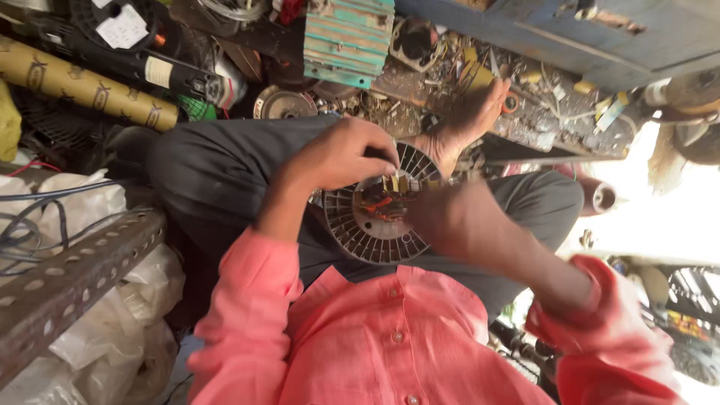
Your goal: The person sits on the floor and uses their hands to thread and tie thin wires through the coils of a fan motor.
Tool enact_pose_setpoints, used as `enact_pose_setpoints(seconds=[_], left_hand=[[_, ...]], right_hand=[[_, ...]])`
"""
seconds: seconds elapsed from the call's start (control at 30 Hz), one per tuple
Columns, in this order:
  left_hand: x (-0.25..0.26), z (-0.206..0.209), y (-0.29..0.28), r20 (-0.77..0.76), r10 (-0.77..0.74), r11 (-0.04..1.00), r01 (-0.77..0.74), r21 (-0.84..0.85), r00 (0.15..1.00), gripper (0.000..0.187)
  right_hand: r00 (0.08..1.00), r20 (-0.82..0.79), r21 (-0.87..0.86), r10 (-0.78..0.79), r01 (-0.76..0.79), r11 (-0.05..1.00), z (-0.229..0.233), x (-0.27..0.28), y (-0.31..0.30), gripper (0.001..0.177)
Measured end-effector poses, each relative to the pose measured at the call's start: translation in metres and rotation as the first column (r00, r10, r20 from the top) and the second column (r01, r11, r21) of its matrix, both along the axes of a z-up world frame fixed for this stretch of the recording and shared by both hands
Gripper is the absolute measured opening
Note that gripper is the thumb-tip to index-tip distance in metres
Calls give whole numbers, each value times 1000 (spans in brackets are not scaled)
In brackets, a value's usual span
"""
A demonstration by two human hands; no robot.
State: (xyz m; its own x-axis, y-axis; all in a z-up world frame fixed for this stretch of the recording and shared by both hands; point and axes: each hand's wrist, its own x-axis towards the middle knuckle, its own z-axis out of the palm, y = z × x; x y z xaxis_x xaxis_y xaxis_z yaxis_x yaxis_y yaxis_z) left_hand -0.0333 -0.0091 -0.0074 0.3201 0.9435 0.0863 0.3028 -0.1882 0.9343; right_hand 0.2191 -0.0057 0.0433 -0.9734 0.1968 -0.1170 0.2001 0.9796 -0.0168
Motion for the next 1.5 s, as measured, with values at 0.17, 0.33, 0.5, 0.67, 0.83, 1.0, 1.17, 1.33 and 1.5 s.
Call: enact_pose_setpoints(seconds=[0.17,0.33,0.5,0.67,0.83,1.0,1.17,1.33,1.5], left_hand=[[41,26,-72,-58,258,794,-177,582,964,19],[49,43,-65,374,236,872,-365,325,897,5],[32,4,5,-74,245,970,-244,21,967,18],[10,-1,-27,72,34,999,-36,33,997,12],[48,34,-82,-353,285,707,54,705,891,10],[47,43,-42,242,383,857,-441,266,891,7],[14,0,11,-350,53,994,-82,-68,935,25],[32,4,-65,-134,69,946,-22,324,989,8],[44,46,-72,-88,282,717,-149,681,955,6]], right_hand=[[838,57,-291,-543,534,794,8,42,14,13],[731,-334,-564,-594,349,748,-44,-3,67,19],[838,-373,58,-398,449,891,-17,-16,63,4],[971,-146,-388,-190,121,914,0,23,-12,1],[801,-271,-346,-535,438,830,-28,25,42,11],[718,-489,-299,-495,395,868,-12,-11,92,9],[918,-201,-21,-342,345,938,-2,-18,33,11],[945,-183,-400,-273,182,898,8,48,-4,9],[792,-374,-331,-482,372,867,-30,14,59,18]])
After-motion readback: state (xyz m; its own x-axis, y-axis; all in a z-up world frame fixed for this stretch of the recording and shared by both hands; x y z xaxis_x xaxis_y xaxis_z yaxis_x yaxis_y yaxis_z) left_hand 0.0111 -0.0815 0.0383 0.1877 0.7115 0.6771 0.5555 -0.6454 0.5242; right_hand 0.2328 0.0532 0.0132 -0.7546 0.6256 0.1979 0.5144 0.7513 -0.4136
